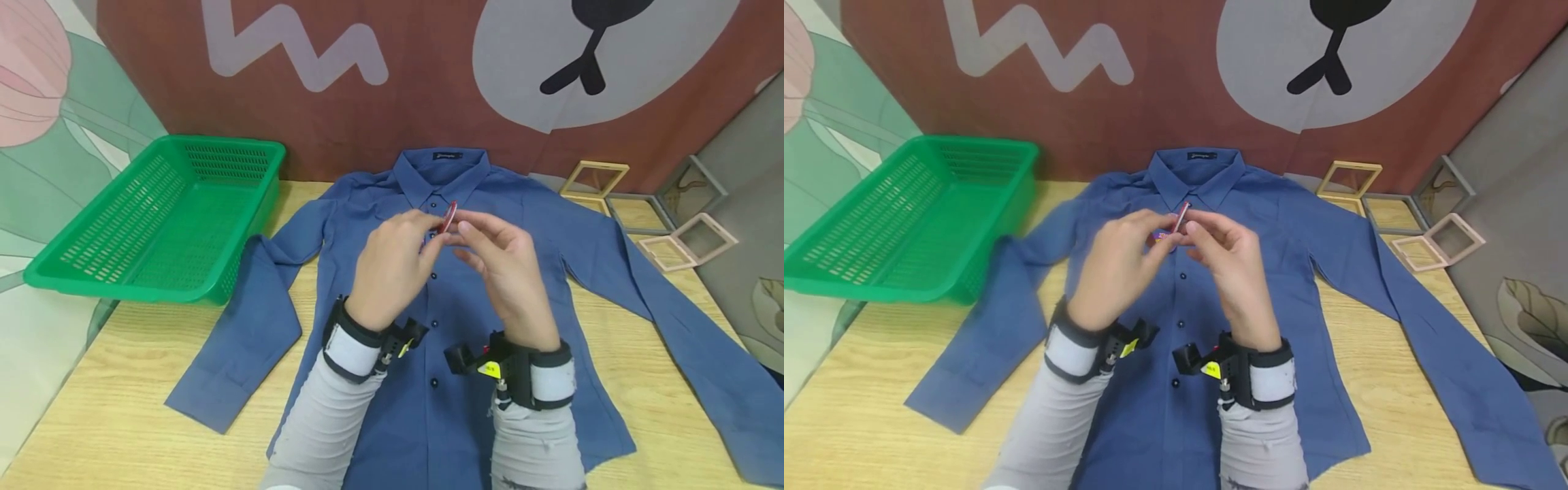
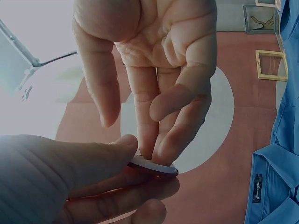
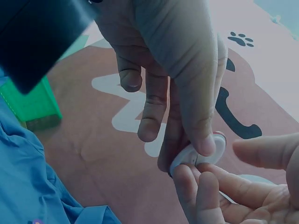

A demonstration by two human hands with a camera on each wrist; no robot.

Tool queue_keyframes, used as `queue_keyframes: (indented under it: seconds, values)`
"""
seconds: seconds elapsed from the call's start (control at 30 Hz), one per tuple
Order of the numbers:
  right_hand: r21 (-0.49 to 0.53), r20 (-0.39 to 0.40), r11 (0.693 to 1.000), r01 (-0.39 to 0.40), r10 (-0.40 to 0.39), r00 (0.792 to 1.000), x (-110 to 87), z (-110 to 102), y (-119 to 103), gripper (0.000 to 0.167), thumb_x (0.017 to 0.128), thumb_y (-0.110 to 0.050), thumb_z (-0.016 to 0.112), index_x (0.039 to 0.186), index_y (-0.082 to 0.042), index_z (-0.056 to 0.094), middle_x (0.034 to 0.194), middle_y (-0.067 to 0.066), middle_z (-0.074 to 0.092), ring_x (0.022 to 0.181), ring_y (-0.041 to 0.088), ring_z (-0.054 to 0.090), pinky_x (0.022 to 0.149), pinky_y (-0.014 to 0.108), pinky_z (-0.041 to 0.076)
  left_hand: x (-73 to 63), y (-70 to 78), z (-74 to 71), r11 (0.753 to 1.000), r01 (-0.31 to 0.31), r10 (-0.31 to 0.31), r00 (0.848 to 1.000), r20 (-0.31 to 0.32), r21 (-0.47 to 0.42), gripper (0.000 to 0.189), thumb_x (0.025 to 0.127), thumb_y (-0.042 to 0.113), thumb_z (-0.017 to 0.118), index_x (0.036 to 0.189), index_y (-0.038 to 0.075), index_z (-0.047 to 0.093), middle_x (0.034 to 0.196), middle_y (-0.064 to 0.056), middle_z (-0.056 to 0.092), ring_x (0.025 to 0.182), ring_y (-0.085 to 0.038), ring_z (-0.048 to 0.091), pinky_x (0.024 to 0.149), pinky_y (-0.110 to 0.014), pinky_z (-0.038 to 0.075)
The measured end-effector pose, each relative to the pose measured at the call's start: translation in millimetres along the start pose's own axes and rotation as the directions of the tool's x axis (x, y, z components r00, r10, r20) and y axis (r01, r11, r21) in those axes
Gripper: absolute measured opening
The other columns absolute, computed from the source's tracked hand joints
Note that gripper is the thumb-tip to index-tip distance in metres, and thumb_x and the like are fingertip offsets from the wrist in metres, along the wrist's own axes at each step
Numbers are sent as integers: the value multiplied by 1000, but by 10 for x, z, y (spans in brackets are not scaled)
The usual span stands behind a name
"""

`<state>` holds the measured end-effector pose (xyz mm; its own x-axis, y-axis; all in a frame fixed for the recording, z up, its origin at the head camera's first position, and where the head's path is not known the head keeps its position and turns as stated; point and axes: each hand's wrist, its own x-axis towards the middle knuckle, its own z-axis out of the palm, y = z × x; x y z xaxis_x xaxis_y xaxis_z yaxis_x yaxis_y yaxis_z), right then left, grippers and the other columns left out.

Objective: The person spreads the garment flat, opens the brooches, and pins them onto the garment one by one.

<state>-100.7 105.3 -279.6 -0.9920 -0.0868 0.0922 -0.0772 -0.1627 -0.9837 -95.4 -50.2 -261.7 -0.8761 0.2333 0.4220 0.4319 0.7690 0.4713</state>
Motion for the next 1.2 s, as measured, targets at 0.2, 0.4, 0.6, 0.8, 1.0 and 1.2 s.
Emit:
queue_keyframes:
  seconds: [0.2,0.4,0.6,0.8,1.0,1.2]
  values:
    - [-115,13,993,11,-9,1000,2,-13,4,38,98,-15,64,129,5,62,95,-9,73,93,9,70,84,26,54,28,-93,8,996,15,-13,1000,27,-84,23,99,20,63,113,8,75,94,-5,72,72,-15,63,60,-28,50]
    - [-201,-82,977,71,-88,993,22,-6,49,29,94,-6,67,121,5,66,90,-10,69,83,7,67,72,20,54,59,-190,-24,975,50,-35,997,71,-216,21,99,18,62,109,4,75,67,-6,58,53,-15,49,47,-25,34]
    - [-267,-174,963,21,-69,982,74,11,98,23,95,-7,65,117,1,66,85,-7,64,80,8,63,72,23,52,74,-226,-51,968,63,-46,996,76,-241,20,99,17,62,108,3,75,72,-7,65,52,-15,50,47,-26,35]
    - [-319,-29,938,-136,134,991,151,-5,197,33,99,-23,62,120,3,65,90,-6,68,87,9,64,81,32,52,77,-237,-49,964,65,-45,996,82,-258,21,99,16,62,108,3,75,70,-7,65,49,-16,47,46,-26,34]
    - [-84,11,986,-141,142,990,186,32,285,14,100,-18,60,100,-6,66,79,-8,67,79,11,63,72,28,48,82,-229,-45,959,62,-38,995,89,-276,19,99,15,61,103,3,75,63,-6,55,47,-17,42,46,-25,30]
    - [-32,1,993,-109,109,994,191,15,296,11,100,-16,60,92,-15,67,78,-7,67,77,11,63,69,26,48,95,-249,-36,963,58,-42,997,67,-264,22,97,21,66,109,4,74,79,-6,68,53,-16,48,48,-26,36]
